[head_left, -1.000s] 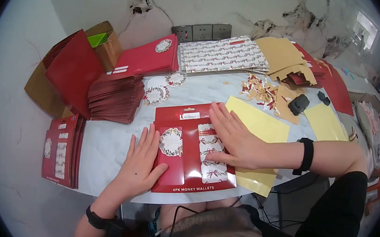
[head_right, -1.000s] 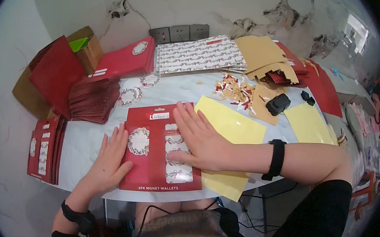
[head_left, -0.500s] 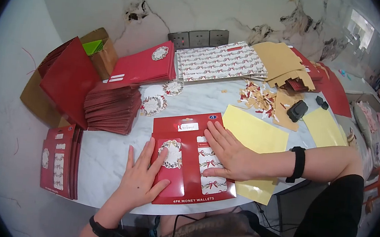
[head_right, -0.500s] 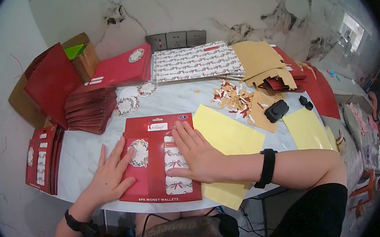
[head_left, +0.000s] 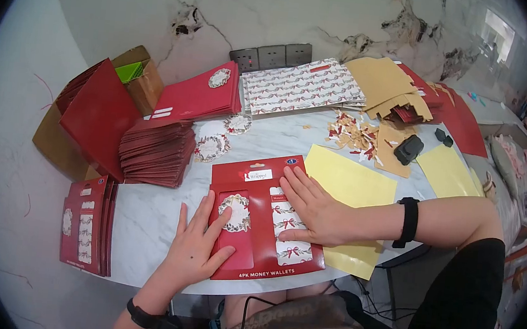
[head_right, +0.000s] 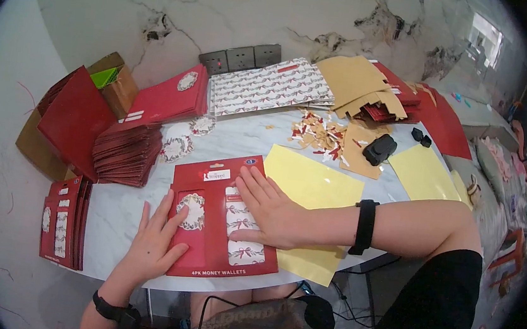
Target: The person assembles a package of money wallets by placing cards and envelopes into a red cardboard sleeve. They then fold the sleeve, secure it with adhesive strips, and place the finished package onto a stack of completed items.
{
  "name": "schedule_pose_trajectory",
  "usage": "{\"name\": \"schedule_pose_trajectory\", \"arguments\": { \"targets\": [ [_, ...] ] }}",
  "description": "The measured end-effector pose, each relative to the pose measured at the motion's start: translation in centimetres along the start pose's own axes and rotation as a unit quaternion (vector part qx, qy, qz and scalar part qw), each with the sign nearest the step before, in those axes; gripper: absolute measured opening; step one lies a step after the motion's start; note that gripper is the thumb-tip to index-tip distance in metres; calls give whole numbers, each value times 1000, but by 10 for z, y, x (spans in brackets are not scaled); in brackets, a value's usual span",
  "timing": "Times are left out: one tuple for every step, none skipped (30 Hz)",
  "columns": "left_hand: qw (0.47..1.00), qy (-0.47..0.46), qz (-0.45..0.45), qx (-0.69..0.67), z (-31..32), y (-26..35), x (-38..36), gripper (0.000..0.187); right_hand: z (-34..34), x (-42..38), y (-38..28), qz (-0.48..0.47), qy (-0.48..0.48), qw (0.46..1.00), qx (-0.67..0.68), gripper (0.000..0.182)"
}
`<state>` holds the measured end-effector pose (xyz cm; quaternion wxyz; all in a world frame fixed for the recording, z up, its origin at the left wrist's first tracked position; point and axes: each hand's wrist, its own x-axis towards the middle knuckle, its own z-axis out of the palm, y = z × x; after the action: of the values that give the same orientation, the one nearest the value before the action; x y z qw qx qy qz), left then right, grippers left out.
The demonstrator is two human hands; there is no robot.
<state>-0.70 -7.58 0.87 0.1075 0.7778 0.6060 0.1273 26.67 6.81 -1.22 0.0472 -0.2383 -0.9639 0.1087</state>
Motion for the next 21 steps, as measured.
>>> {"name": "schedule_pose_trajectory", "arguments": {
  "targets": [
    [1000,-1,-1,1,0,0,0,69,0,0,0,4,-6,1000,-1,104],
    [1000,-1,0,1,-1,0,0,69,0,0,0,7,-11,1000,-1,105],
    [1000,-2,0,4,0,-1,0,69,0,0,0,8,-11,1000,-1,105],
    [1000,-5,0,7,0,-1,0,70,0,0,0,5,-7,1000,-1,105],
    [1000,-6,1,7,0,0,1,70,1,0,1,2,-4,1000,0,105],
    [1000,-4,-1,7,0,0,1,71,1,0,1,3,-4,1000,0,105],
    [1000,-2,-3,8,0,1,1,71,0,0,1,4,-6,1000,2,105],
    [1000,-3,-3,7,0,2,1,71,0,0,0,4,-9,1000,5,105],
    [1000,0,-2,5,-2,3,1,70,0,0,0,5,-9,1000,5,105],
    [1000,3,-1,3,-2,4,1,69,0,0,1,3,-8,1000,4,105],
    [1000,2,-1,3,-2,5,1,69,1,0,1,1,-7,1000,2,105],
    [1000,4,1,1,-3,5,1,69,1,1,1,2,-7,1000,3,105],
    [1000,6,2,-1,-3,5,1,69,2,1,1,1,-6,1000,1,105],
    [1000,6,3,-1,-3,4,1,69,2,1,1,1,-5,1000,-1,105],
    [1000,8,4,0,-2,4,1,69,1,1,1,1,-5,1000,0,105],
    [1000,9,5,0,-2,4,1,69,1,2,1,3,-8,1000,-11,105],
    [1000,7,6,2,-2,5,0,69,1,1,0,5,-11,1000,-20,105],
    [1000,6,4,0,-3,6,0,68,1,1,-1,8,-9,1000,-16,105],
    [1000,6,4,-1,-4,7,0,66,0,0,-1,3,-7,1000,-17,105],
    [1000,2,6,2,-3,5,0,66,-1,0,-1,-1,-4,1000,-19,105],
    [1000,-3,0,-6,-1,1,0,70,0,-1,0,2,0,1000,-19,105]
  ]
}}
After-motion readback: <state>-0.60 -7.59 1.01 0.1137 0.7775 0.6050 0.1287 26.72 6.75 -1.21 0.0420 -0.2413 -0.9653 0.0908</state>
